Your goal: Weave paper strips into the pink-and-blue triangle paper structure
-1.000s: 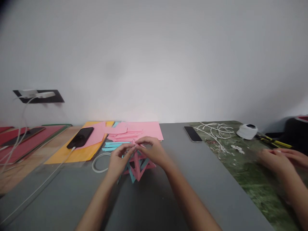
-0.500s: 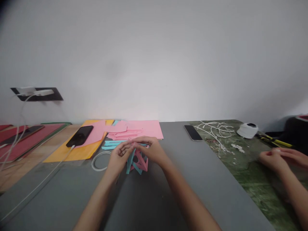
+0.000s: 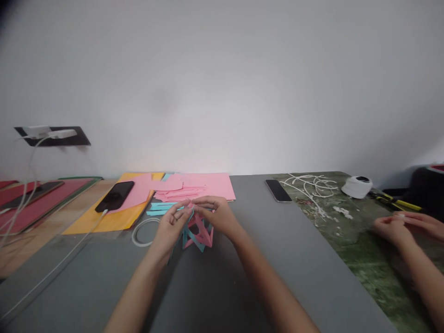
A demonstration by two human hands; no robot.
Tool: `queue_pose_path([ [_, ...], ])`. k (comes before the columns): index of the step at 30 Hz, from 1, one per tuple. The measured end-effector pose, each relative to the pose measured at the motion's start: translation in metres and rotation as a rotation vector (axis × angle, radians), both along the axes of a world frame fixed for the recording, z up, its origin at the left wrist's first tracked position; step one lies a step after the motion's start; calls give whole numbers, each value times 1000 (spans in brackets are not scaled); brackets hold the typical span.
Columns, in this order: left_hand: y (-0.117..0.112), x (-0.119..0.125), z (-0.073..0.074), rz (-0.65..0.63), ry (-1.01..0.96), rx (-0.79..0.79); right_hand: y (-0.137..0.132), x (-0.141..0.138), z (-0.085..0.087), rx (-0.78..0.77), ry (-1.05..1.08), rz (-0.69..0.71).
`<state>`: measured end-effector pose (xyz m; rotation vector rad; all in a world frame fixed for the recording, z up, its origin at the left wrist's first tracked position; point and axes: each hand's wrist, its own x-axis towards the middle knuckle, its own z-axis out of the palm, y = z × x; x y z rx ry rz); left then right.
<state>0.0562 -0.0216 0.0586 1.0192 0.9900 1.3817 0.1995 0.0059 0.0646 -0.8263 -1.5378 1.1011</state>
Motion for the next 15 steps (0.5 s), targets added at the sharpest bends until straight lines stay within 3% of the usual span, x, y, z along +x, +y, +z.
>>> queue_pose_path([
  [7,2,-7,-5,-126,-21,-67,5,8,0,239,-106,92],
  [15,2,-4,-8,-158,-124,-85,4,11,5,293,-144,129],
])
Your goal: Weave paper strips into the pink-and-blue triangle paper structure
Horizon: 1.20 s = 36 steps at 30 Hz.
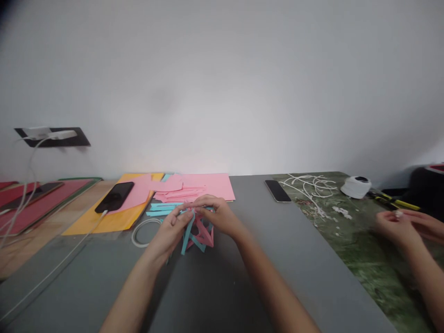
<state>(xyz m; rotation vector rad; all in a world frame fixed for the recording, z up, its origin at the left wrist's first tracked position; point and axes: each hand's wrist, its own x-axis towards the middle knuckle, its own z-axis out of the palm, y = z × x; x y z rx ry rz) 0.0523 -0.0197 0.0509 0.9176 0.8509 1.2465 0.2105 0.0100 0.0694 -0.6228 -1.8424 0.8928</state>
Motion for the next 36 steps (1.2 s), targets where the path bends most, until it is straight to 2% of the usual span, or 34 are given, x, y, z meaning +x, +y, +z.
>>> queue_pose_path([
  [8,1,1,-3,37,-3,-22,-4,-9,-3,-61,27,-114],
  [19,1,6,-2,78,-43,-56,-1,-8,-6,-47,5,-96],
  [29,0,8,1,135,-28,-39,1,-9,-9,-121,35,-107],
  [32,1,8,0,161,-10,-5,1,-9,-10,-170,41,-151],
  [36,3,7,-2,190,22,2,0,-10,-10,-136,1,-220],
])
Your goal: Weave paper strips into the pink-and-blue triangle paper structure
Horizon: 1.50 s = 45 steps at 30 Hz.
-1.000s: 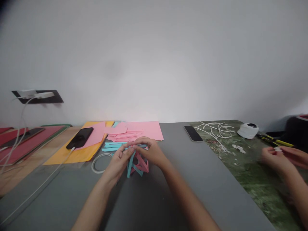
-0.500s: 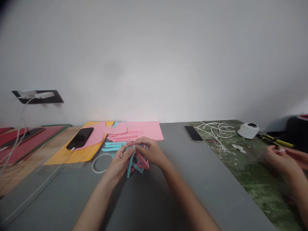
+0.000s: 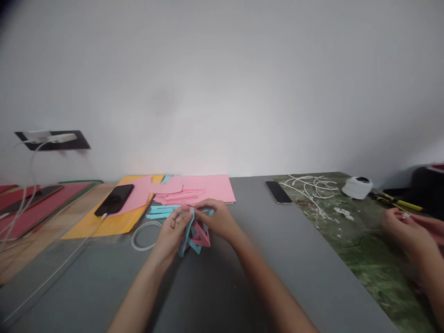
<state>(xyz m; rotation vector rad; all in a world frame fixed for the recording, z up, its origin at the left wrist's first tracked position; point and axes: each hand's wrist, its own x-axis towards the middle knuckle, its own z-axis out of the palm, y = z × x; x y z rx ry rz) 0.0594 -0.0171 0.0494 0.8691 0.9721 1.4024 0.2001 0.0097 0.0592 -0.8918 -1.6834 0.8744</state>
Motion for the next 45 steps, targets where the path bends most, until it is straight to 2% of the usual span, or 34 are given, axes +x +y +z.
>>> queue_pose_path([
  [6,-3,-1,6,26,58,29,0,-1,0,72,32,34],
  [11,-5,-1,10,35,96,54,3,-1,-5,41,84,-10],
  [15,-4,-2,9,45,88,59,3,-2,-6,53,115,-47],
  [24,-1,-1,1,35,-12,37,-2,-3,4,149,109,-35],
  [32,-2,-1,3,-6,-35,24,-5,-3,4,75,18,-38],
  [45,1,-3,1,-37,-52,-4,-3,-5,1,75,58,-2],
])
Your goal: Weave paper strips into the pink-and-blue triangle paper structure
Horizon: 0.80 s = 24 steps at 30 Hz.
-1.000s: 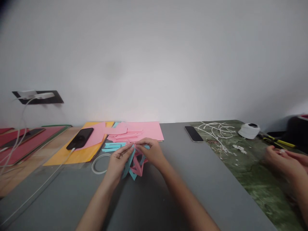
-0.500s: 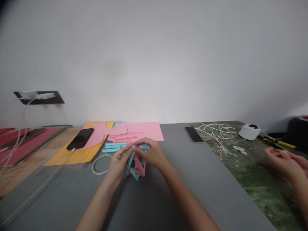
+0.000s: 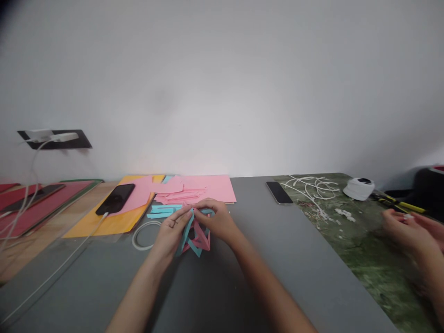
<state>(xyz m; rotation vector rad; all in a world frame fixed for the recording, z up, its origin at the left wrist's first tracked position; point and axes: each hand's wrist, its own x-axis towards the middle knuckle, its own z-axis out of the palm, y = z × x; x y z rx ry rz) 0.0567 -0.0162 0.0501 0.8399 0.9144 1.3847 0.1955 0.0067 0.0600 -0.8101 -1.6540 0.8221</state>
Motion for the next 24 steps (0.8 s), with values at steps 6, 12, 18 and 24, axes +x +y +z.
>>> queue_pose_path([
  [6,-1,0,1,-1,-24,-22,1,0,-2,-9,15,5],
  [12,-2,1,3,-1,-31,-21,1,0,-1,-35,10,4],
  [18,0,0,1,13,-16,-3,1,0,-1,-35,13,13],
  [24,1,0,-1,5,-14,-10,1,2,0,-14,-3,31],
])
